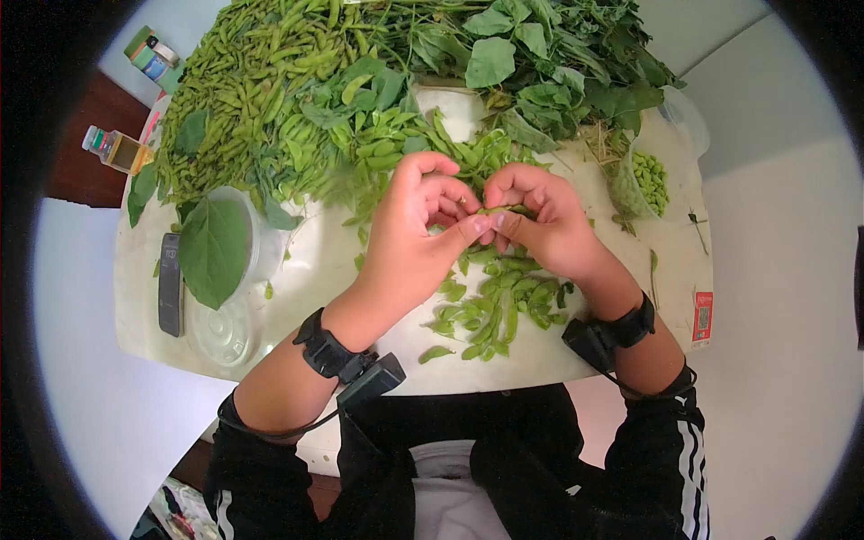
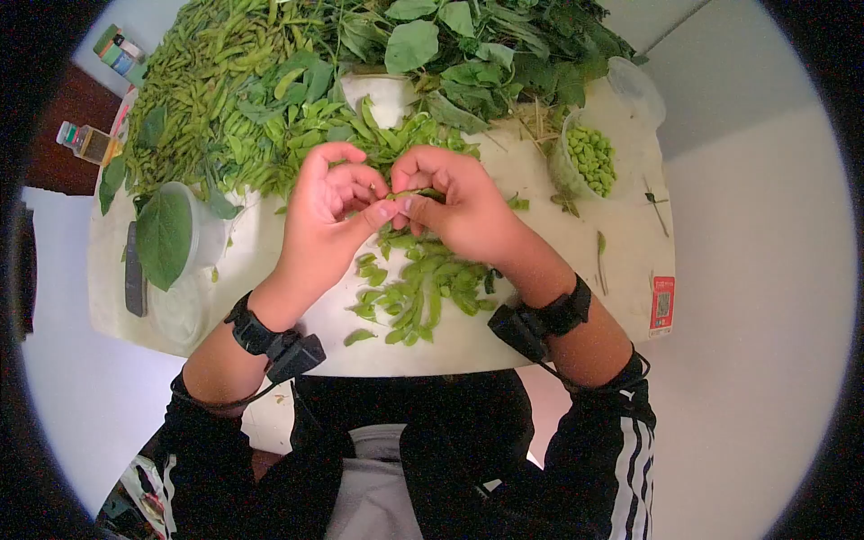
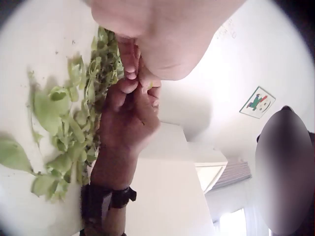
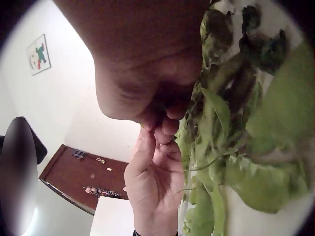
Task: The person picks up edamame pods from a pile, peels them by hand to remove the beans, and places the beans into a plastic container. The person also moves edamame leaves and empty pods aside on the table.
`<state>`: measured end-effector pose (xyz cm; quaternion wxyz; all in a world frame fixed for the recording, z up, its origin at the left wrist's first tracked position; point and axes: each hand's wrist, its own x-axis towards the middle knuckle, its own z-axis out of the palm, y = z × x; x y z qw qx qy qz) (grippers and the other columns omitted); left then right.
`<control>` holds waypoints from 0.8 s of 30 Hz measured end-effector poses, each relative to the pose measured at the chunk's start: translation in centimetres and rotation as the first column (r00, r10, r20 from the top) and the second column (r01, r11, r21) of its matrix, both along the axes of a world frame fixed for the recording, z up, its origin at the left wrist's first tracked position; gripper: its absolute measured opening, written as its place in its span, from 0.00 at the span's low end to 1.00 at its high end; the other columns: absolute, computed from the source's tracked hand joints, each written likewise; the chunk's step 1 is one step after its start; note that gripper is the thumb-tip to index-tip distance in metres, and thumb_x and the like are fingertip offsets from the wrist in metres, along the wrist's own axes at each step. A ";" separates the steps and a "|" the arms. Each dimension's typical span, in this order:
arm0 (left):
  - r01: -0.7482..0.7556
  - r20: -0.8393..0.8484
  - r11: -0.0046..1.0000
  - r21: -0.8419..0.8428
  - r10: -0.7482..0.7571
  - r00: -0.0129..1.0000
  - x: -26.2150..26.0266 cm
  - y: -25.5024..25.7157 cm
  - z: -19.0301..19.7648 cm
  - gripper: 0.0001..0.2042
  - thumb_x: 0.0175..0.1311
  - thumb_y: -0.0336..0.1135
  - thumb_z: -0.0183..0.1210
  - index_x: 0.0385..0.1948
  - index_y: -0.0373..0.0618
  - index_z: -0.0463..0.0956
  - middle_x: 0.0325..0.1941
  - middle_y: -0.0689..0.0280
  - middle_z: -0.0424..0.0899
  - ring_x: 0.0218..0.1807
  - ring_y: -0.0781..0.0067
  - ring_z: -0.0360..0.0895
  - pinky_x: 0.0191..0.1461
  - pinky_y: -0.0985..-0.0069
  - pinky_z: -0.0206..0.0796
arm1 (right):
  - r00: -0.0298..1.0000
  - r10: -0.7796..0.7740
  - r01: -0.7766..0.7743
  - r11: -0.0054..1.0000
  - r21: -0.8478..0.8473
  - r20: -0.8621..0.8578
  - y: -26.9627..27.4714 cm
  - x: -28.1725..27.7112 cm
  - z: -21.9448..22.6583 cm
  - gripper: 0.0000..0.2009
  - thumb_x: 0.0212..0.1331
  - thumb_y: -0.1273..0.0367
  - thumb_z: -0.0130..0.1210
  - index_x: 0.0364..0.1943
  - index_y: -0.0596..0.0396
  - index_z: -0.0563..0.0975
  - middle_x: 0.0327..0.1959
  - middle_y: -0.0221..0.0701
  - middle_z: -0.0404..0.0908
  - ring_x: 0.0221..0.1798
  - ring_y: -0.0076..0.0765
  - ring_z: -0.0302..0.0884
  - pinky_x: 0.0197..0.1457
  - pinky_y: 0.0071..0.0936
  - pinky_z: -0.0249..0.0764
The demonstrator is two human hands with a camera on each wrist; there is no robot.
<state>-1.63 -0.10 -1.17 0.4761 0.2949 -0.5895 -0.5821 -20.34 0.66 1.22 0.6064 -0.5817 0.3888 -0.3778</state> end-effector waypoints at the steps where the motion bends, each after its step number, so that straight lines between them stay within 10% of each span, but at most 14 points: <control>1: -0.008 -0.030 0.999 0.041 0.010 0.999 0.1 -0.1 -0.2 0.23 0.60 0.21 0.62 0.52 0.39 0.59 0.39 0.61 0.80 0.37 0.77 0.78 0.42 0.81 0.69 | 0.999 -0.023 0.022 1.000 0.010 0.033 0.0 -0.1 -0.1 0.07 0.62 0.81 0.51 0.42 0.59 0.73 0.33 0.27 0.78 0.32 0.18 0.73 0.33 0.17 0.70; 18: 0.083 -0.093 0.972 0.222 -0.064 0.994 0.9 -0.5 0.7 0.14 0.69 0.29 0.56 0.49 0.39 0.60 0.34 0.61 0.80 0.34 0.78 0.77 0.37 0.82 0.69 | 0.992 -0.065 0.044 0.980 -0.193 -0.107 0.0 -1.3 0.2 0.08 0.59 0.78 0.60 0.42 0.59 0.77 0.39 0.28 0.80 0.43 0.22 0.76 0.49 0.20 0.71; 20: 0.087 -0.081 0.975 0.206 -0.072 0.994 0.7 -0.4 0.6 0.13 0.70 0.30 0.55 0.49 0.39 0.61 0.33 0.62 0.80 0.33 0.79 0.76 0.36 0.82 0.69 | 0.889 -0.401 0.212 0.789 -0.576 -0.223 -0.3 -2.8 1.9 0.05 0.59 0.78 0.59 0.39 0.59 0.78 0.39 0.27 0.81 0.42 0.21 0.75 0.49 0.20 0.71; 24: 0.078 0.016 0.978 0.191 -0.083 0.996 0.5 -0.2 0.0 0.11 0.71 0.31 0.54 0.47 0.40 0.62 0.32 0.64 0.78 0.32 0.81 0.75 0.35 0.82 0.68 | 0.525 -0.822 0.439 0.483 -0.757 -0.220 -1.2 -9.0 4.4 0.06 0.60 0.73 0.57 0.38 0.62 0.80 0.33 0.30 0.83 0.40 0.23 0.78 0.45 0.22 0.73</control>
